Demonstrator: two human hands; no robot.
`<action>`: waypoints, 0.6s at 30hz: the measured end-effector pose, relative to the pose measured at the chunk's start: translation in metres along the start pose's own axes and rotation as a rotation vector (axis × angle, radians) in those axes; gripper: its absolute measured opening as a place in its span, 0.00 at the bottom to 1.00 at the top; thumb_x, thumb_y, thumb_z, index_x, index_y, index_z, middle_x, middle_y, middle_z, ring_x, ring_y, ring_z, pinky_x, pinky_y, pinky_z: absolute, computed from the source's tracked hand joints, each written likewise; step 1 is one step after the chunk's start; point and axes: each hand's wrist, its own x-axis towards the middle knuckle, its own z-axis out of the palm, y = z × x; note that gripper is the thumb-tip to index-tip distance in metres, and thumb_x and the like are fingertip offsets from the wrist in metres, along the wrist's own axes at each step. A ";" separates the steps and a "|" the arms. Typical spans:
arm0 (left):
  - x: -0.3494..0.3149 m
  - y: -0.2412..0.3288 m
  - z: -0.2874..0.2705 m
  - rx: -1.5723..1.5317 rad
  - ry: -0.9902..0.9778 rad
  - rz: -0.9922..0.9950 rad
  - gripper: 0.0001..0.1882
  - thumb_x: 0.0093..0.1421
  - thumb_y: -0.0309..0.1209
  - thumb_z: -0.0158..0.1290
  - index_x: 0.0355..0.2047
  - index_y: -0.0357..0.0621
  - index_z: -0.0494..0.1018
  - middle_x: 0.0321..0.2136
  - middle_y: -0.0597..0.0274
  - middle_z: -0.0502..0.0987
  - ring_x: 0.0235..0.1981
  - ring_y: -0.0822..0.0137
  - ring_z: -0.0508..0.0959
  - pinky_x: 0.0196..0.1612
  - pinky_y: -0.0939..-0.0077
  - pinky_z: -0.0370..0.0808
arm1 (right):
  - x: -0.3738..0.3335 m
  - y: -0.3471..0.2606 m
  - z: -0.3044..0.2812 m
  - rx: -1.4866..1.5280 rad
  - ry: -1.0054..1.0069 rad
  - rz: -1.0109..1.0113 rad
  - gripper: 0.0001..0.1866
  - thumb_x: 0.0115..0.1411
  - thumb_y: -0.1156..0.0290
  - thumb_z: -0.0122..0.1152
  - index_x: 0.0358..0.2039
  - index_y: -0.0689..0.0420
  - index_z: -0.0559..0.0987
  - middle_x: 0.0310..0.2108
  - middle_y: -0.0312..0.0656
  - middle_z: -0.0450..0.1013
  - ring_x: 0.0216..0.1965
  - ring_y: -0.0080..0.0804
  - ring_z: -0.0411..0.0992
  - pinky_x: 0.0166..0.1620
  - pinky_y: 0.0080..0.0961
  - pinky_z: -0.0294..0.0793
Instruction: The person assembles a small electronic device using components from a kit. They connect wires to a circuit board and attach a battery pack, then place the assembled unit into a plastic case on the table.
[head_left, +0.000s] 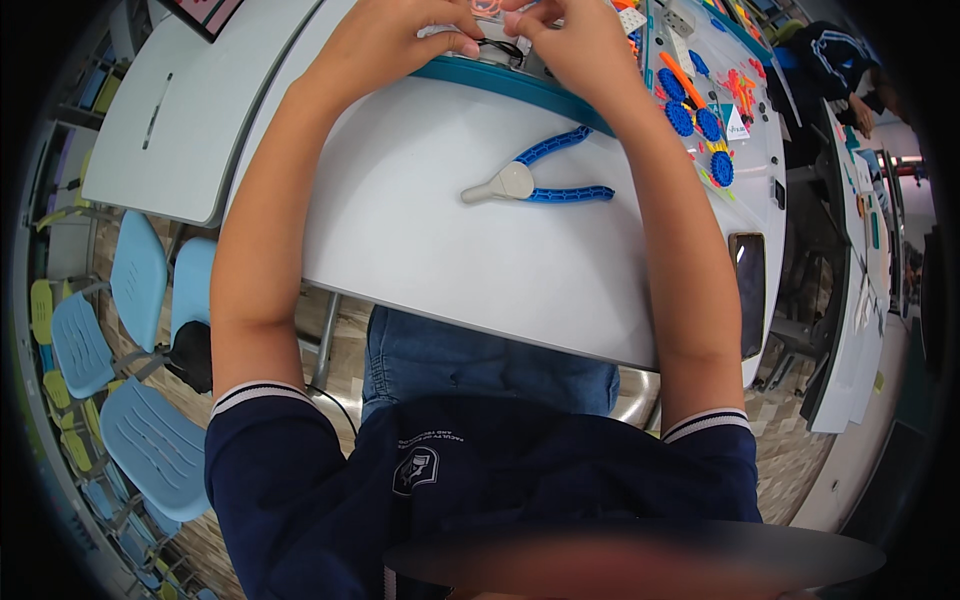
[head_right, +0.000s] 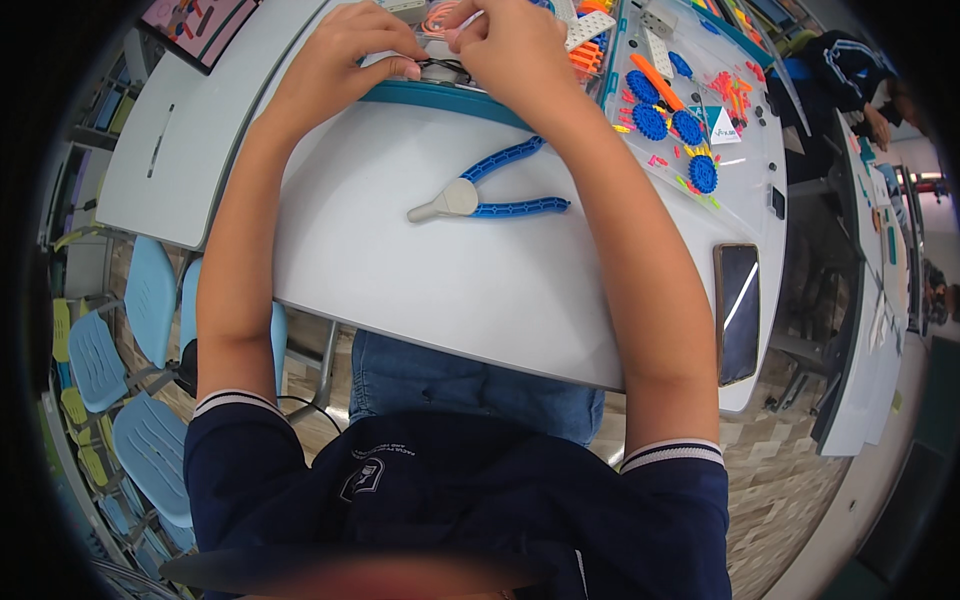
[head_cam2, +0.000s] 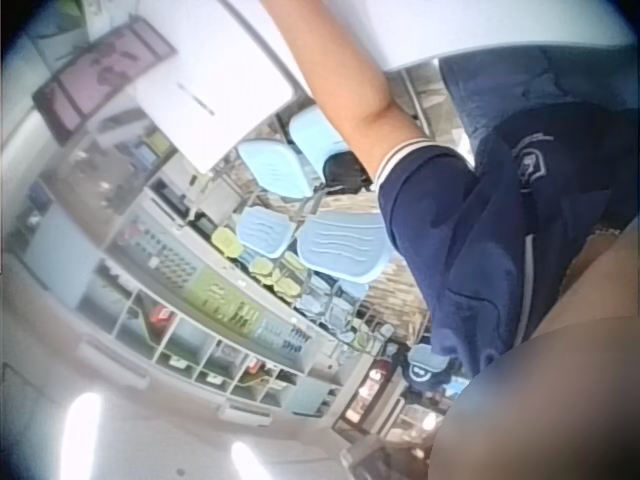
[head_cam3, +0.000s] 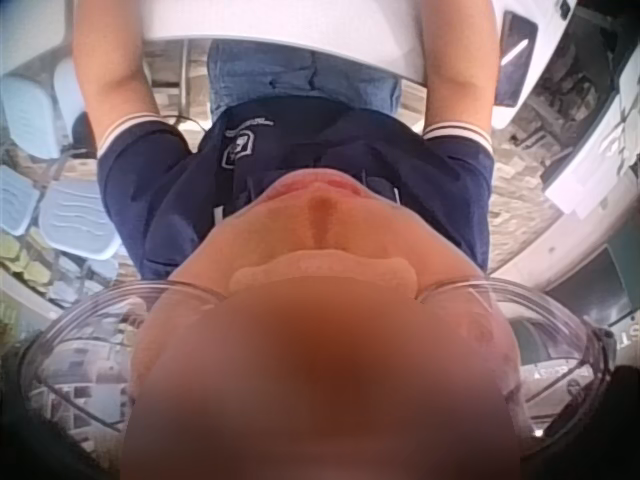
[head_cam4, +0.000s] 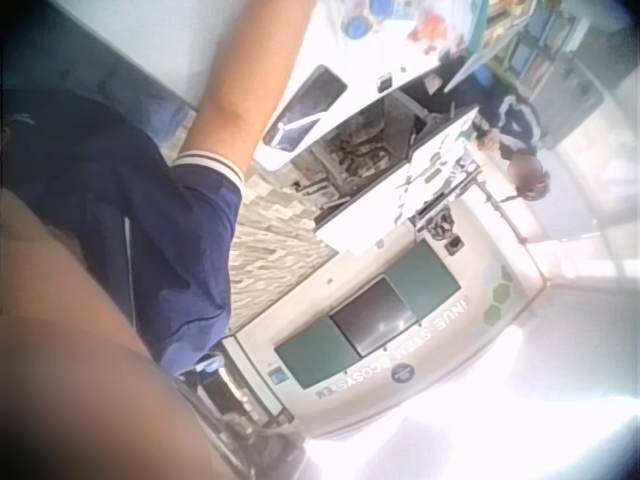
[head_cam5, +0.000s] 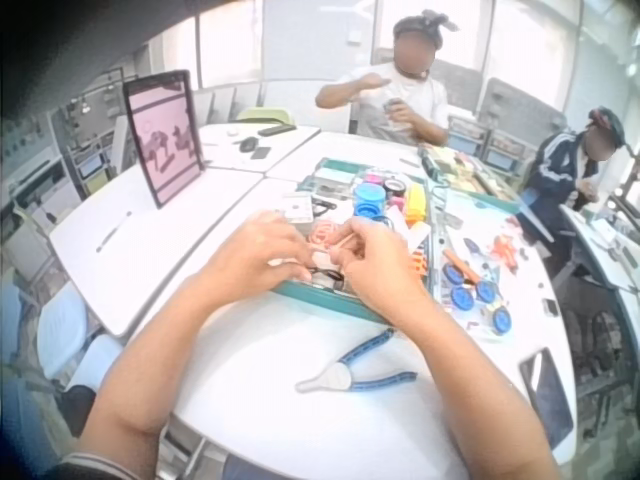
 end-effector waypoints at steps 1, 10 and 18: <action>0.000 0.001 -0.001 0.015 -0.006 0.021 0.07 0.51 0.29 0.68 0.31 0.44 0.83 0.33 0.63 0.84 0.42 0.59 0.79 0.50 0.63 0.71 | 0.003 0.000 -0.006 -0.005 0.002 -0.007 0.08 0.59 0.74 0.68 0.38 0.62 0.83 0.30 0.46 0.81 0.34 0.34 0.78 0.40 0.29 0.77; 0.000 0.000 0.001 0.079 -0.061 0.015 0.07 0.53 0.29 0.66 0.34 0.45 0.85 0.34 0.65 0.84 0.44 0.62 0.79 0.53 0.64 0.72 | 0.003 -0.030 -0.075 -0.084 -0.296 0.207 0.10 0.57 0.75 0.71 0.38 0.65 0.84 0.30 0.42 0.80 0.33 0.24 0.76 0.39 0.27 0.77; 0.002 0.001 0.003 0.165 0.110 0.088 0.06 0.52 0.23 0.64 0.32 0.43 0.84 0.31 0.58 0.83 0.36 0.56 0.79 0.46 0.63 0.75 | 0.007 -0.003 -0.051 -0.440 -0.395 -0.124 0.16 0.56 0.70 0.72 0.42 0.66 0.84 0.39 0.55 0.82 0.42 0.45 0.79 0.48 0.36 0.77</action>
